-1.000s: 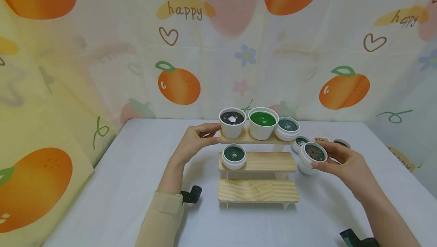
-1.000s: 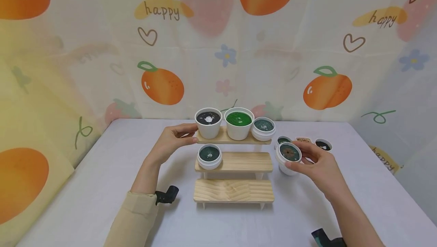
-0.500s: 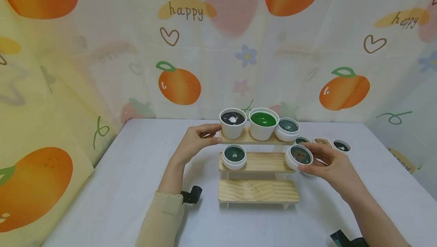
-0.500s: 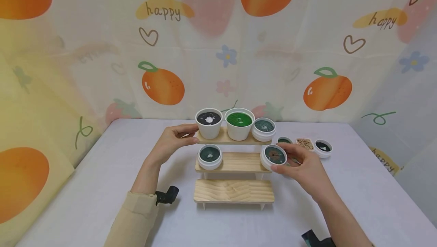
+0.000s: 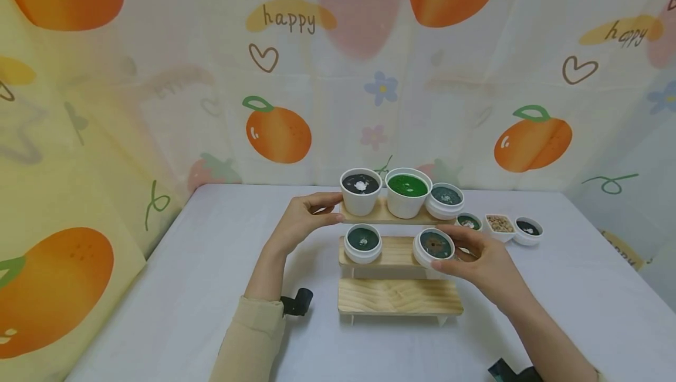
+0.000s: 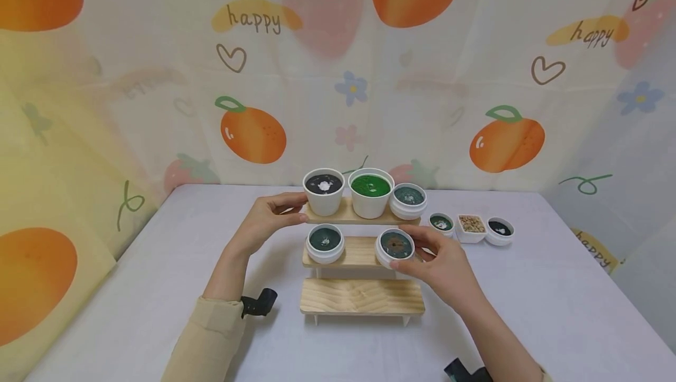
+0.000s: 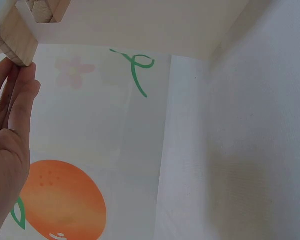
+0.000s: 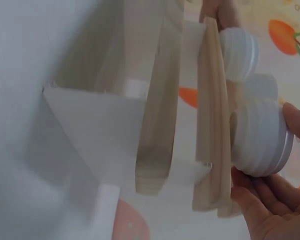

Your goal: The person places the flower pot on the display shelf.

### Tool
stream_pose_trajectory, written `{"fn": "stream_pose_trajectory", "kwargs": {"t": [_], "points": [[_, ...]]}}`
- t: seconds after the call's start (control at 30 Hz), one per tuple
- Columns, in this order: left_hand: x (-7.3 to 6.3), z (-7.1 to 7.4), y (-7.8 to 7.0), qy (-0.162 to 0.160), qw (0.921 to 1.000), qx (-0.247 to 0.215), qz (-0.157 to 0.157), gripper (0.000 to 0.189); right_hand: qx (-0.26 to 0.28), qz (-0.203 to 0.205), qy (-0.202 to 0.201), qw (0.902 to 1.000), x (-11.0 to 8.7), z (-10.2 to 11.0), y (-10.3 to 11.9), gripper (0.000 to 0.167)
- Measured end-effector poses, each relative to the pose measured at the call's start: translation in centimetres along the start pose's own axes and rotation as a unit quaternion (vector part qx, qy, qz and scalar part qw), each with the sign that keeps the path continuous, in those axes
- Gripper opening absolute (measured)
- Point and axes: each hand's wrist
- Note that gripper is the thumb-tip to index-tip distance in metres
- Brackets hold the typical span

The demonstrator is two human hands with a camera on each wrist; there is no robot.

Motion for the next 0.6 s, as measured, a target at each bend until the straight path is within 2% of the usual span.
{"fn": "stream_pose_trajectory", "kwargs": {"t": [0.13,0.33,0.6], "points": [[0.0,0.0,0.1,0.0,1.0,0.0,0.0,0.046,0.029,-0.003,0.004,0.9996,-0.1,-1.0,0.4,0.063],[-0.1,0.0,0.2,0.0,1.0,-0.002,-0.002,0.046,0.028,-0.002,-0.002,0.9996,0.2,-2.3,0.8,0.065],[0.0,0.0,0.2,0.0,1.0,0.002,0.002,0.045,0.03,0.022,-0.013,0.9992,0.4,-3.3,1.4,0.061]]}}
Point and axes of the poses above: each hand's wrist, its own x-axis towards the middle knuckle, its own z-axis out of the back of the hand, y = z × x, and after that the axes turned 11 degrees about -y, right-handed
